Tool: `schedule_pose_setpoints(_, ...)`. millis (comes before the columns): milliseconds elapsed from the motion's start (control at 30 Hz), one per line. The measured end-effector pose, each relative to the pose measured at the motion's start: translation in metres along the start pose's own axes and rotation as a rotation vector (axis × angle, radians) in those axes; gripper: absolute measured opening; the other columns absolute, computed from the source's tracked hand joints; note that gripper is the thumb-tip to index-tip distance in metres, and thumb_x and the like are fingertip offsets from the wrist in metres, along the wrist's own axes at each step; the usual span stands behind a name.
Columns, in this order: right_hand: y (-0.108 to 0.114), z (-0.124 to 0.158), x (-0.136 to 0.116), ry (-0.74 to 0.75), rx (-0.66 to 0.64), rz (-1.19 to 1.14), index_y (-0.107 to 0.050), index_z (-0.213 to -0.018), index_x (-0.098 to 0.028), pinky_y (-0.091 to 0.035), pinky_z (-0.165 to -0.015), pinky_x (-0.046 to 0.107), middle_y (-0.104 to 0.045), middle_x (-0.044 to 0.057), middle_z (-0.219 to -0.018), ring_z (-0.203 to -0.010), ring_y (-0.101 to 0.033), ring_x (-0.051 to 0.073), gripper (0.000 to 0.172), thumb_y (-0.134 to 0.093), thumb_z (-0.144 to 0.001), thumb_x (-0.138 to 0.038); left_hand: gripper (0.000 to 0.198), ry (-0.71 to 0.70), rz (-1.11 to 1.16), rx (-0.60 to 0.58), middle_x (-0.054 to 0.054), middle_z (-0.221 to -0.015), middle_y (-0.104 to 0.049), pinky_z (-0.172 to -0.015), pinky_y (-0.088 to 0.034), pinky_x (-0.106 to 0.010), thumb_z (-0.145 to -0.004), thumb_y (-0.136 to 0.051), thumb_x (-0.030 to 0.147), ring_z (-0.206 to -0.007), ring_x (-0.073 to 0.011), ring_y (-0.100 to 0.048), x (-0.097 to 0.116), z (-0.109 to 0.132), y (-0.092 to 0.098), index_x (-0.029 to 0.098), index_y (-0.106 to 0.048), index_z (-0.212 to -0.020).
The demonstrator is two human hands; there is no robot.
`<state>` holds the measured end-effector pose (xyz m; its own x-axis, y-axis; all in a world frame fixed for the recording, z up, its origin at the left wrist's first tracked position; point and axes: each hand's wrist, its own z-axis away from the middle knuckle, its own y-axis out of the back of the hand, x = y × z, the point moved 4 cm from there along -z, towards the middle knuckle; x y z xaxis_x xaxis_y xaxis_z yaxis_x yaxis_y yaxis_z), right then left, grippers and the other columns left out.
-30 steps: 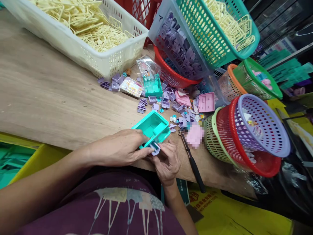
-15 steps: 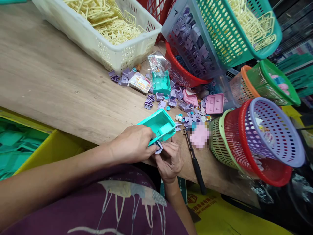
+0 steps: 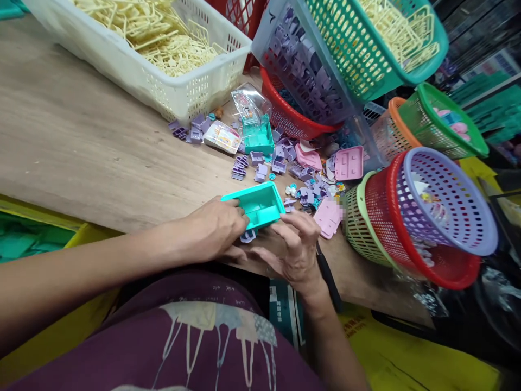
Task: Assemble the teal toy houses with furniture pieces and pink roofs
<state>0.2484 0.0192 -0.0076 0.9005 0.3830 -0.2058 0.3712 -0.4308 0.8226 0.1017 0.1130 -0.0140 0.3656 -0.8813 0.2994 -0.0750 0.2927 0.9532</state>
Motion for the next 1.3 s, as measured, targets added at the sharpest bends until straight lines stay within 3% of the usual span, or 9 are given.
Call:
schedule_pose_setpoints(133,-0.009,-0.017,0.010,0.172,-0.254,0.004,-0.048,-0.129,-0.019,-0.034,-0.114,0.051,-0.058,0.012,-0.130,-0.129,-0.048,0.028,0.051,-0.065,-0.089,-0.044,0.040,-0.029,-0.276,-0.157,-0.014,-0.079,-0.071,-0.066,-0.046,-0.037,-0.087,-0.060,0.051,-0.079,-0.0289,-0.065,0.003,-0.014,-0.008,0.012,-0.067,-0.082)
schedule_pose_setpoints(300,-0.017,-0.029,0.020,0.268,-0.357,-0.019,-0.060,-0.111,-0.016,-0.039,-0.109,0.050,-0.064,0.012,-0.119,-0.112,-0.058,0.026,0.030,-0.057,-0.094,-0.041,0.038,-0.063,-0.372,-0.204,-0.012,-0.067,-0.068,-0.059,-0.042,-0.034,-0.088,-0.054,0.046,-0.067,-0.0251,-0.065,0.007,-0.021,-0.004,0.013,-0.064,-0.071)
schedule_pose_setpoints(433,-0.015,-0.032,0.019,0.278,-0.354,-0.015,-0.063,-0.104,-0.016,-0.038,-0.109,0.051,-0.065,0.011,-0.114,-0.106,-0.058,0.025,0.024,-0.057,-0.094,-0.036,0.036,-0.063,-0.353,-0.150,-0.012,-0.062,-0.065,-0.055,-0.039,-0.036,-0.088,-0.048,0.039,-0.062,-0.0258,-0.062,0.010,-0.021,-0.003,0.016,-0.059,-0.064)
schedule_pose_setpoints(667,-0.022,-0.036,0.025,0.230,-0.318,-0.059,-0.063,-0.099,-0.017,-0.040,-0.104,0.048,-0.064,0.009,-0.108,-0.100,-0.057,0.023,0.022,-0.054,-0.096,-0.038,0.030,-0.078,-0.285,-0.184,-0.014,-0.064,-0.068,-0.056,-0.037,-0.037,-0.084,-0.053,0.031,-0.058,-0.0236,-0.061,0.003,-0.030,-0.002,0.015,-0.062,-0.061)
schedule_pose_setpoints(800,-0.031,-0.041,0.038,0.181,-0.356,-0.231,-0.063,-0.101,-0.018,-0.048,-0.088,0.038,-0.062,0.009,-0.104,-0.096,-0.057,0.022,0.032,-0.062,-0.090,-0.047,0.029,-0.229,-0.321,-0.135,-0.012,-0.062,-0.068,-0.056,-0.037,-0.033,-0.081,-0.060,0.036,-0.057,-0.0218,-0.061,-0.010,-0.032,0.002,0.014,-0.066,-0.064)
schedule_pose_setpoints(933,-0.033,-0.043,0.040,0.228,-0.361,-0.299,-0.062,-0.114,-0.016,-0.047,-0.090,0.037,-0.059,0.012,-0.111,-0.102,-0.056,0.023,0.045,-0.069,-0.084,-0.049,0.029,-0.291,-0.337,-0.131,-0.010,-0.065,-0.069,-0.057,-0.040,-0.031,-0.074,-0.069,0.042,-0.060,-0.0215,-0.062,-0.022,-0.033,0.008,0.014,-0.065,-0.066)
schedule_pose_setpoints(1167,-0.033,-0.039,0.028,0.167,-0.308,-0.157,-0.063,-0.106,-0.018,-0.046,-0.087,0.036,-0.060,0.011,-0.110,-0.101,-0.054,0.023,0.038,-0.064,-0.087,-0.051,0.028,-0.301,-0.353,-0.041,-0.011,-0.061,-0.068,-0.060,-0.045,-0.032,-0.078,-0.064,0.038,-0.058,-0.0229,-0.063,-0.018,-0.030,0.006,0.014,-0.063,-0.063)
schedule_pose_setpoints(1300,-0.033,-0.041,0.023,0.170,-0.308,-0.014,-0.064,-0.099,-0.019,-0.044,-0.083,0.035,-0.062,0.009,-0.108,-0.096,-0.053,0.022,0.034,-0.059,-0.090,-0.052,0.022,-0.241,-0.357,-0.058,-0.014,-0.069,-0.071,-0.060,-0.048,-0.033,-0.077,-0.061,0.033,-0.061,-0.0252,-0.066,-0.015,-0.027,0.005,0.013,-0.065,-0.069)
